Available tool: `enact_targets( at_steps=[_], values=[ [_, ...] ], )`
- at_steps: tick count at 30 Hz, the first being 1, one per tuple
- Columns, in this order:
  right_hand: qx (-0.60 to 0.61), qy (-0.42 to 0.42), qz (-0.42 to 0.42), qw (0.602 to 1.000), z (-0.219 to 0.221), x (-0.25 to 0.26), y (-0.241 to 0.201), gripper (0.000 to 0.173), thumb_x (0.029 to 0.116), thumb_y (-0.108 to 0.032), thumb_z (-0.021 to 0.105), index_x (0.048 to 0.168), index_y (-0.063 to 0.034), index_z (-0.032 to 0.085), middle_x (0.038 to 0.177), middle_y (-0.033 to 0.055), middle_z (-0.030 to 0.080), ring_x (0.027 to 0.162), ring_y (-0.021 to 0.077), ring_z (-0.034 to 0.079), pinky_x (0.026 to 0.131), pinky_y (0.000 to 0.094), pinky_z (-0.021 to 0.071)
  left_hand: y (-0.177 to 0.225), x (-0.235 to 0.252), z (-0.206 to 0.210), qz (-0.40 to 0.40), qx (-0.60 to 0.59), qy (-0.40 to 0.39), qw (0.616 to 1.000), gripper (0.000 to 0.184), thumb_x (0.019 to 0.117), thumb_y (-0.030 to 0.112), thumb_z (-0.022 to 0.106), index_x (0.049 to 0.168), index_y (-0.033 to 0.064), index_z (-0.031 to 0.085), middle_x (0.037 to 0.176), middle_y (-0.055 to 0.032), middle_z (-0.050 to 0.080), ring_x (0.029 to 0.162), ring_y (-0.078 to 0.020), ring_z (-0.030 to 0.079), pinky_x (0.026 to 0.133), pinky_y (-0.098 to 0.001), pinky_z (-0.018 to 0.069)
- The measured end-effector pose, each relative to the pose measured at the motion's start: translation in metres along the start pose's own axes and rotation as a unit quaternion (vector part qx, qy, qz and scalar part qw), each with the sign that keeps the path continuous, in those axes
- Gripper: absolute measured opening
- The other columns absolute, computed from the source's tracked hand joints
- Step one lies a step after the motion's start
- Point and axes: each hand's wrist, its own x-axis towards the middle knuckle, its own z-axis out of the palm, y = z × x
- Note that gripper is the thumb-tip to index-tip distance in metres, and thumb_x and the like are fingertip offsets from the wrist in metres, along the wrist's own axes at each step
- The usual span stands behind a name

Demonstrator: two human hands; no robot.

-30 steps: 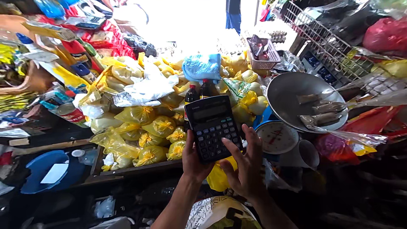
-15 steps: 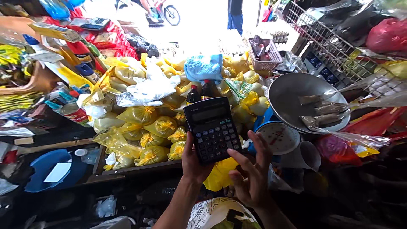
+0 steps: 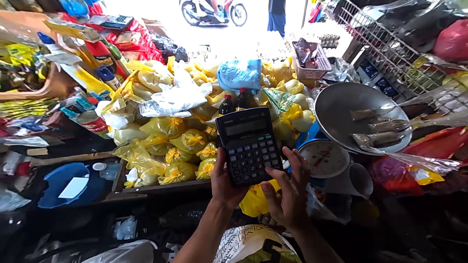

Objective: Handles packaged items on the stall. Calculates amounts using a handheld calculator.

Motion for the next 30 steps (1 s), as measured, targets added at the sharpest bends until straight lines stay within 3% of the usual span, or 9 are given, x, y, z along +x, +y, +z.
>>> enact_targets(
  at_steps=[6,19,26,30],
  values=[
    [0.013,-0.024,-0.017,0.999,-0.003,0.008,-0.014,0.048,0.1006,-0.062,0.046,0.118,-0.0263,0.075,0.157,0.0165,0.044,0.152,0.0461,0.024,0.118,0.0737,0.0216,-0.001,-0.004,0.005,0.008,0.02,0.011,1.0,0.069,0.1023,0.067,0.032,0.133,0.0117,0.061,0.124,-0.0188,0.067,0.113,-0.029,0.068,0.097,-0.0509,0.0552],
    [0.049,-0.032,-0.013,0.998,0.002,0.003,-0.004,0.047,0.1032,-0.056,0.045,0.118,-0.0235,0.075,0.156,0.0178,0.046,0.151,0.045,0.027,0.121,0.0663,0.0242,0.0,-0.005,-0.004,0.011,0.015,0.018,1.0,0.07,0.1025,0.067,0.032,0.136,0.0112,0.059,0.127,-0.0207,0.065,0.116,-0.0306,0.066,0.098,-0.0523,0.0544],
    [0.047,-0.021,-0.004,0.999,0.002,0.001,-0.001,0.053,0.1026,-0.057,0.045,0.13,-0.0181,0.068,0.153,0.0173,0.048,0.149,0.0441,0.031,0.12,0.0657,0.0261,-0.002,-0.004,-0.007,0.01,0.02,0.02,1.0,0.071,0.1029,0.067,0.029,0.138,0.0111,0.057,0.13,-0.0207,0.064,0.118,-0.0313,0.065,0.1,-0.0537,0.0533],
    [0.043,-0.023,-0.001,0.999,0.001,0.0,0.0,0.054,0.1026,-0.057,0.045,0.13,-0.0177,0.068,0.154,0.0166,0.048,0.149,0.0434,0.031,0.121,0.0647,0.0261,-0.003,-0.004,-0.008,0.006,0.019,0.007,1.0,0.071,0.1028,0.067,0.029,0.139,0.0116,0.056,0.131,-0.0208,0.063,0.119,-0.0316,0.064,0.1,-0.054,0.053]
  ],
)
